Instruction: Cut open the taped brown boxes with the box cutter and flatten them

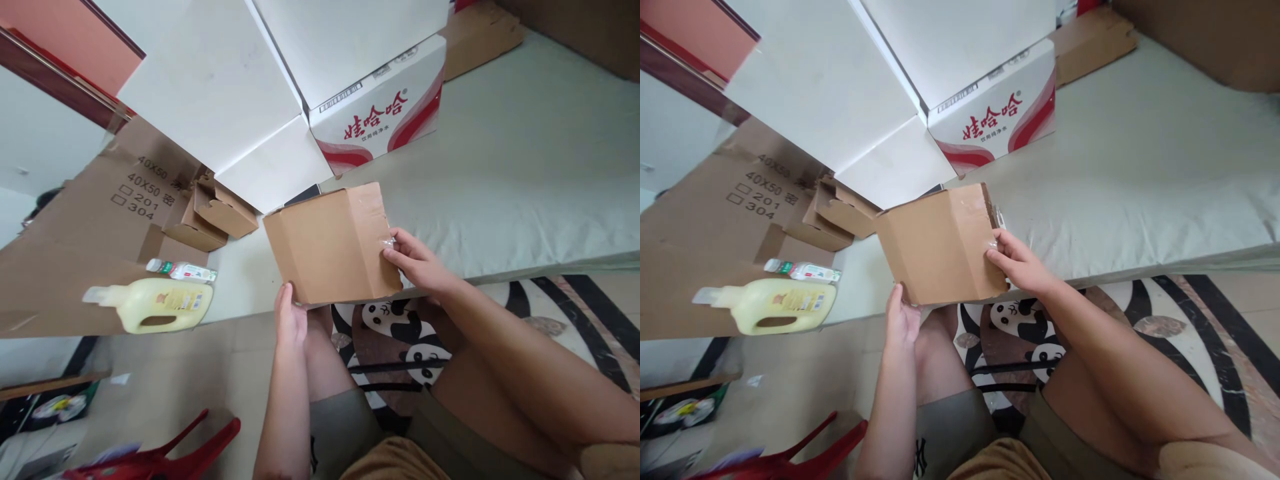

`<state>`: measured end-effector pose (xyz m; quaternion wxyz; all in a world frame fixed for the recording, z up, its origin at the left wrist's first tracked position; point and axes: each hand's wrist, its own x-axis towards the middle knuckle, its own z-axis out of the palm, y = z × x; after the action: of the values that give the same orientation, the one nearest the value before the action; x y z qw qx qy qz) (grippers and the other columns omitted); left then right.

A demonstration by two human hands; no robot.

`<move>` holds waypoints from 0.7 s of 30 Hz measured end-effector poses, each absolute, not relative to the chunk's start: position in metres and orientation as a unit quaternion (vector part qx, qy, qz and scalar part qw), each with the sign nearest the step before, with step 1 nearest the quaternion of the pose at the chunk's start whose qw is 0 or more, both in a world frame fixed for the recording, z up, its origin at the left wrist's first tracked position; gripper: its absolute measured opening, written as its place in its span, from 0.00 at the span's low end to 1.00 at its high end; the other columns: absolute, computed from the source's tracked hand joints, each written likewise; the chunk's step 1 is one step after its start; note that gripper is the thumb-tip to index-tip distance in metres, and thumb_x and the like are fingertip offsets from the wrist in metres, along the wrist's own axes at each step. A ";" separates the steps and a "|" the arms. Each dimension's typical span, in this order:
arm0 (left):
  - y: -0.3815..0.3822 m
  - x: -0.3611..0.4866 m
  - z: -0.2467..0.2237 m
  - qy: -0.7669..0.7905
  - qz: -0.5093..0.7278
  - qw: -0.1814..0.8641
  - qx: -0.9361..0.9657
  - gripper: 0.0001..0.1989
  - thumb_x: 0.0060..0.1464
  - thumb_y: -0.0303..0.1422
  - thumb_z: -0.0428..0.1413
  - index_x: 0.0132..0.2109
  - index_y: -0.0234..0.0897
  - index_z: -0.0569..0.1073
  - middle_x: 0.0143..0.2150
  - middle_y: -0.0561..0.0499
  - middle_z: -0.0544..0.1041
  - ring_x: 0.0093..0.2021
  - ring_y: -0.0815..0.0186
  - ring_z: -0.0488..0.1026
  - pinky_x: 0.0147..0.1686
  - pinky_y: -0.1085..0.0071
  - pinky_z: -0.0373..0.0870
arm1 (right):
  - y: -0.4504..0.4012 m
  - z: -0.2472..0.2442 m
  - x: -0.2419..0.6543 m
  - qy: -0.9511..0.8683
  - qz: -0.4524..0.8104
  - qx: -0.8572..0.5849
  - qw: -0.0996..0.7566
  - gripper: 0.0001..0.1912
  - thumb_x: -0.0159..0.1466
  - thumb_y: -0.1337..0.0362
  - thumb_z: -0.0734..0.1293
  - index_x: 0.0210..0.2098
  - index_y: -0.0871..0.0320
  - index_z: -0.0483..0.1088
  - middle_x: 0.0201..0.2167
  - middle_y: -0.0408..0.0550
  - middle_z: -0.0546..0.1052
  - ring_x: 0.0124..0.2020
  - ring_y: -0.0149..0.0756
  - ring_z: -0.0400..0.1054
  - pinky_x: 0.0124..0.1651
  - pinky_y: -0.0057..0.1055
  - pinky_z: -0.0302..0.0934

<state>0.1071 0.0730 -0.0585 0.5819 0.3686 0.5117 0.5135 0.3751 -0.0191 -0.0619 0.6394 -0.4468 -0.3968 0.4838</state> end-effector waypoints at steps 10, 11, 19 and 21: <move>0.075 0.106 -0.069 0.483 0.537 0.589 0.363 0.23 0.35 0.44 0.75 0.37 0.37 0.79 0.37 0.49 0.84 0.36 0.62 0.81 0.37 0.68 0.77 | -0.005 -0.087 0.376 -0.413 0.256 -0.661 0.571 0.22 0.61 0.51 0.66 0.52 0.53 0.67 0.54 0.56 0.75 0.58 0.51 0.68 0.61 0.53 0.63; 0.076 0.106 -0.069 0.481 0.538 0.586 0.368 0.23 0.35 0.44 0.74 0.36 0.37 0.78 0.36 0.49 0.84 0.35 0.63 0.81 0.36 0.68 0.76 | -0.005 -0.088 0.379 -0.412 0.246 -0.676 0.559 0.26 0.61 0.50 0.67 0.54 0.54 0.66 0.56 0.57 0.73 0.61 0.53 0.66 0.63 0.54 0.61; 0.083 0.102 -0.066 0.478 0.510 0.598 0.393 0.25 0.32 0.42 0.76 0.36 0.38 0.78 0.33 0.51 0.83 0.32 0.64 0.80 0.33 0.70 0.76 | -0.003 -0.090 0.389 -0.382 0.335 -0.609 0.609 0.23 0.70 0.47 0.53 0.49 0.51 0.72 0.60 0.52 0.71 0.63 0.44 0.65 0.64 0.46 0.62; 0.082 0.099 -0.067 0.482 0.489 0.615 0.387 0.24 0.32 0.42 0.76 0.37 0.38 0.78 0.33 0.50 0.83 0.31 0.64 0.80 0.32 0.70 0.76 | -0.001 -0.093 0.393 -0.355 0.320 -0.618 0.624 0.22 0.70 0.49 0.52 0.48 0.50 0.72 0.60 0.51 0.70 0.64 0.44 0.64 0.62 0.46 0.64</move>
<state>0.0994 0.0824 -0.0668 0.6150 0.3873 0.4825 0.4889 0.3929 -0.0015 -0.0928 0.6243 -0.6180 -0.3552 0.3196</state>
